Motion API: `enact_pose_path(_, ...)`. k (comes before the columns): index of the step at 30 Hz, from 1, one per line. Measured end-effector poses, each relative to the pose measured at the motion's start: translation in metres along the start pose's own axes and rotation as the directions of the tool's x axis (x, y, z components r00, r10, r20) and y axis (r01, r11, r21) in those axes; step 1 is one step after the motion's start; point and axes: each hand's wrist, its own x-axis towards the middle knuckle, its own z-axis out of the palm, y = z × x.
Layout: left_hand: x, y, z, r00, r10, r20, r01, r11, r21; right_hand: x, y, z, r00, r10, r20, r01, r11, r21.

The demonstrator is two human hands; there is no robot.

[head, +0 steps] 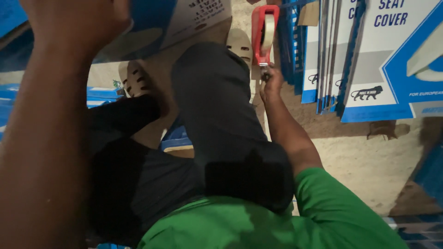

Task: The person sits on the floor and repeatedly folds flat blue and white cardboard boxes into rectangular packages. They use a handheld tape dispenser to seal the boxes and stack the finished packages to the left.

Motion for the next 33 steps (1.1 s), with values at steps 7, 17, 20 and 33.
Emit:
enact_pose_path(7,-0.007,-0.008,0.011,0.994,0.061,-0.088,-0.051,0.992,0.113,-0.009,-0.004,-0.012,1.000,-0.026,0.017,0.028,0.990,-0.139)
enact_pose_path(17,-0.006,-0.011,0.019,0.984,0.100,-0.148,-0.069,0.977,0.202,-0.030,-0.021,0.008,0.999,0.039,-0.014,-0.041,0.987,-0.158)
enact_pose_path(20,-0.005,-0.010,0.019,0.986,0.099,-0.131,-0.075,0.982,0.173,-0.033,-0.026,0.015,1.000,0.002,-0.016,-0.004,0.988,-0.155)
enact_pose_path(33,0.000,-0.005,0.009,1.000,0.016,-0.017,-0.017,0.996,-0.085,-0.025,-0.049,0.033,0.954,0.259,-0.153,-0.289,0.929,-0.229)
